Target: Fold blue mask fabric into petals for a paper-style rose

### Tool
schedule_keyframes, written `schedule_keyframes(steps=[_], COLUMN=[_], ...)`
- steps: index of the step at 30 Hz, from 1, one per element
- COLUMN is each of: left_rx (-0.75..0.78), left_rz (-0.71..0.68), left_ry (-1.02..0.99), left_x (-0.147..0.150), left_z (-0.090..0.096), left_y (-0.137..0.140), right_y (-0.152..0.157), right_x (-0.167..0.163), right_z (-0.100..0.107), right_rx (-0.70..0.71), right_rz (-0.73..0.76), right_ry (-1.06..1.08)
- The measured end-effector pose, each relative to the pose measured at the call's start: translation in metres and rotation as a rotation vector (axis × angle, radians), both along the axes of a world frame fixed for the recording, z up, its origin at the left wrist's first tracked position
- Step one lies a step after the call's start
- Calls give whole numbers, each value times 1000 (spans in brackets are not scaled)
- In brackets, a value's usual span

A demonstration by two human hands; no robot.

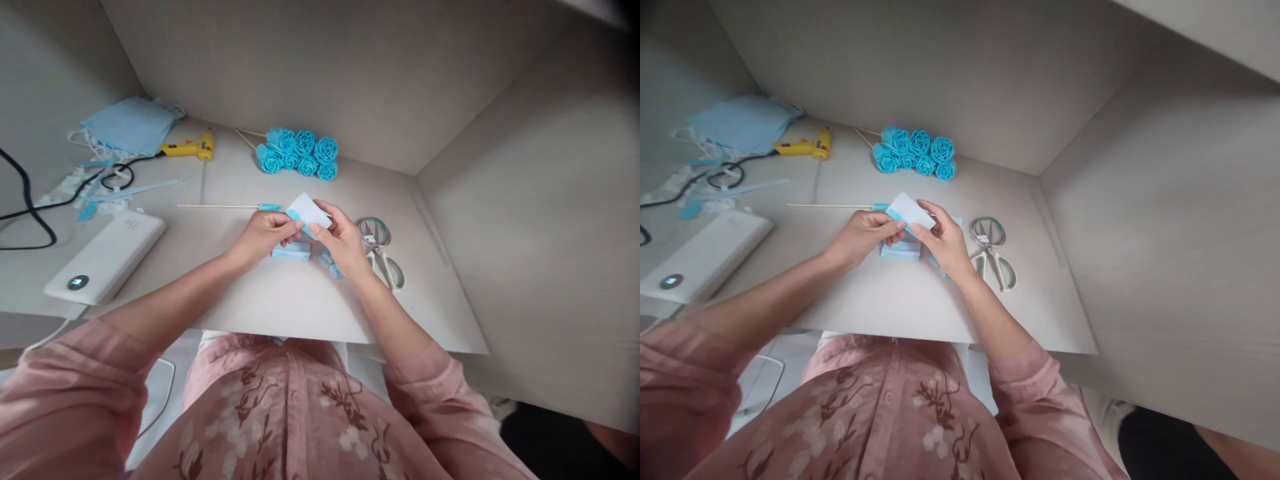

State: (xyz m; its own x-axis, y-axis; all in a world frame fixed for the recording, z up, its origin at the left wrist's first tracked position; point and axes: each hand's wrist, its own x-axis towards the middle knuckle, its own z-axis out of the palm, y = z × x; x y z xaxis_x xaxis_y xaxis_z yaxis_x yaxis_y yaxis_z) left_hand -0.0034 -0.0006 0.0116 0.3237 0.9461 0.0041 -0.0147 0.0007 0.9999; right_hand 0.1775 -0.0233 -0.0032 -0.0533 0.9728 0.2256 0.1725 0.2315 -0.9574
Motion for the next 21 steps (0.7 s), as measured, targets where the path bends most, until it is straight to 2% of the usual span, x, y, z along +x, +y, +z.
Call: schedule_keyframes(steps=[10,17,19,21], left_rx=[-3,-99,-136,-184], left_rz=[-29,-74,-62,-65], left_ry=[-31,-92,-140,-213], left_x=[-1,0,0,-1], left_z=[1,-3,-4,-4], left_y=[0,1,3,5], right_y=[0,-1,-3,-5], right_x=[0,0,4,11], right_z=[3,1,6,12], right_rx=[-9,31,80,194], right_rz=[3,-1,-22,-64], right_ry=[-39,-49,-105,-203])
